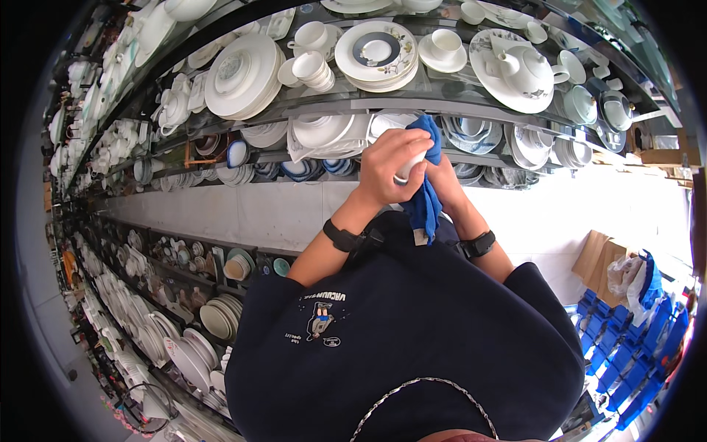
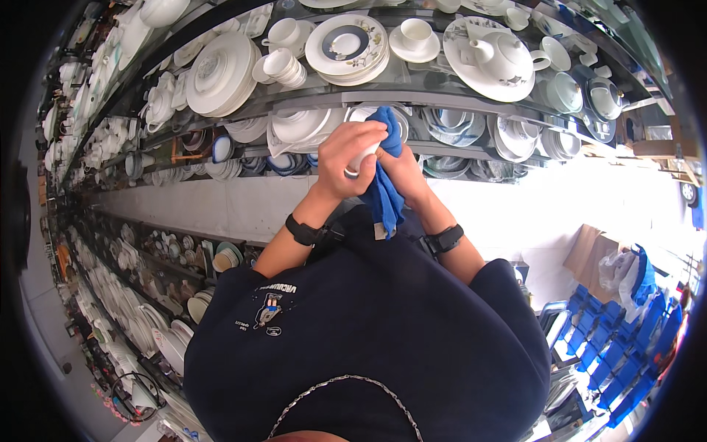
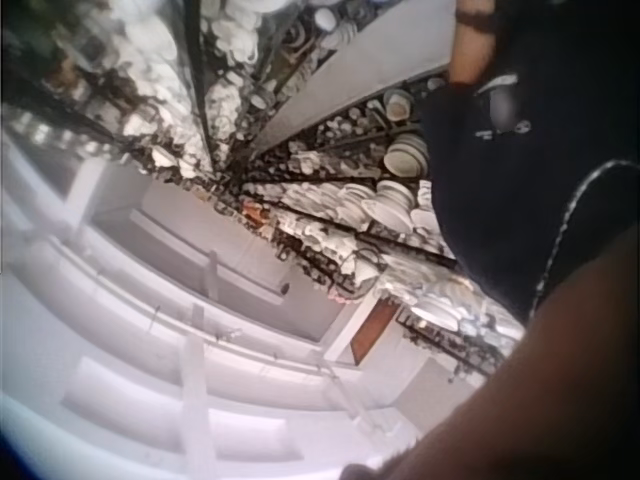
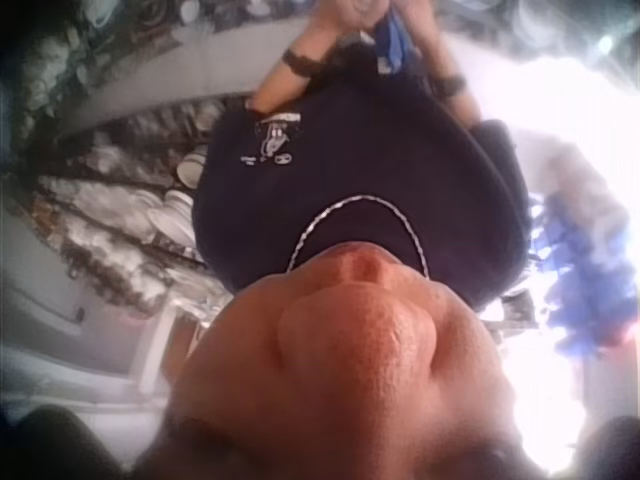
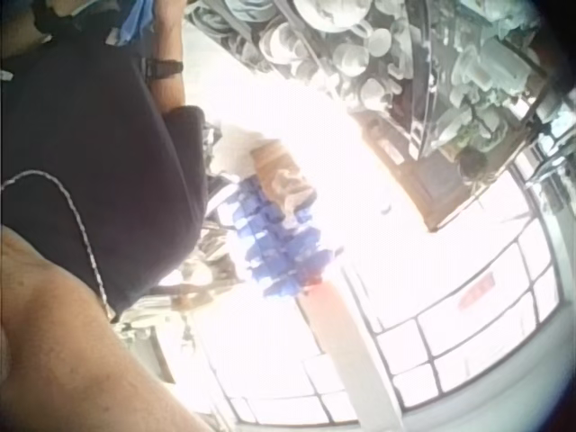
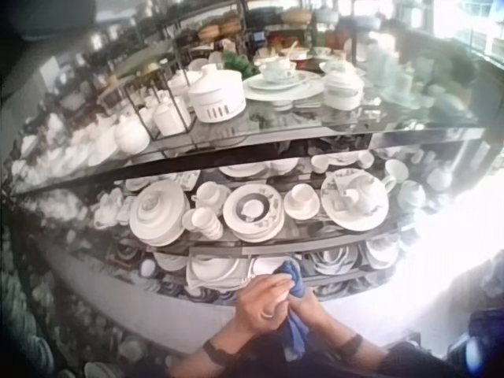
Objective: The person wipes various ceramic dishes, including plates, bowls, cups, and saucers, using a blue cloth. They pick up each item from a glass shelf, wipe it, and place it back on the shelf.
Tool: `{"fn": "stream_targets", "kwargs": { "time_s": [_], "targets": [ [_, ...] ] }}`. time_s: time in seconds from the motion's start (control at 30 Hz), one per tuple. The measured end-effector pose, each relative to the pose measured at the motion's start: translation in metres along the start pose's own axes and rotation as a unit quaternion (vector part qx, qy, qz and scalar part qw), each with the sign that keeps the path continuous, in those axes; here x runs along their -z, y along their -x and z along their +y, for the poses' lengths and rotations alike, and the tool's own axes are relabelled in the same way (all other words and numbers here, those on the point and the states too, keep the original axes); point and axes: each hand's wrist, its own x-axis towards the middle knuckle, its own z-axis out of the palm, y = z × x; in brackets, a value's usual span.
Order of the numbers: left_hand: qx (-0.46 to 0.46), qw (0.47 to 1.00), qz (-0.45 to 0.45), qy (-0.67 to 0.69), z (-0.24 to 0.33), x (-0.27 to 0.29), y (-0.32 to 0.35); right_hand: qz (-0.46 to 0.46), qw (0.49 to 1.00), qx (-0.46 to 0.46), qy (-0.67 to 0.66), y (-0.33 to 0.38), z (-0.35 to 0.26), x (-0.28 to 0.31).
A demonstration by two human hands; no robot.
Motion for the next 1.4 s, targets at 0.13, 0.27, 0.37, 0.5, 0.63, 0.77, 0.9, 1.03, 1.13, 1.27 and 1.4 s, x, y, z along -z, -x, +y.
{"fn": "stream_targets", "kwargs": {
  "time_s": [0.13,0.27,0.37,0.5,0.63,0.77,0.9,1.03,1.13,1.27,1.4],
  "targets": [
    [-0.069,0.995,0.003,-0.065,0.001,0.012,-0.004,-0.056,0.988,-0.058,-0.131,0.003,0.010,-0.007],
    [0.015,1.000,0.001,-0.004,-0.004,0.019,0.001,-0.062,0.975,-0.091,-0.195,0.007,0.018,-0.008],
    [0.106,0.992,0.036,0.065,-0.003,0.024,0.008,-0.070,0.980,-0.065,-0.173,0.003,0.013,-0.012],
    [0.210,0.962,0.097,0.146,-0.001,0.020,0.024,-0.050,0.990,-0.059,-0.118,0.007,-0.009,-0.018],
    [0.212,0.964,0.061,0.150,0.005,0.017,0.025,-0.016,0.994,-0.052,-0.092,0.007,-0.012,-0.020],
    [0.179,0.976,-0.080,0.094,0.010,0.026,0.017,0.004,1.000,-0.011,-0.020,0.001,-0.005,0.004],
    [0.157,0.965,-0.204,0.041,0.013,0.036,0.012,0.007,0.996,0.048,0.081,0.006,-0.008,0.017],
    [0.106,0.956,-0.264,-0.072,0.023,0.031,0.008,0.024,0.991,0.043,0.121,0.008,0.002,0.033],
    [0.122,0.946,-0.279,-0.108,0.034,0.021,0.005,0.046,0.985,0.047,0.161,0.006,0.006,0.043],
    [0.144,0.932,-0.309,-0.121,0.030,0.017,0.002,0.060,0.981,0.052,0.177,0.007,-0.003,0.043],
    [0.160,0.939,-0.296,-0.076,0.018,0.015,0.001,0.071,0.985,0.079,0.137,0.008,-0.012,0.042]
  ]
}}
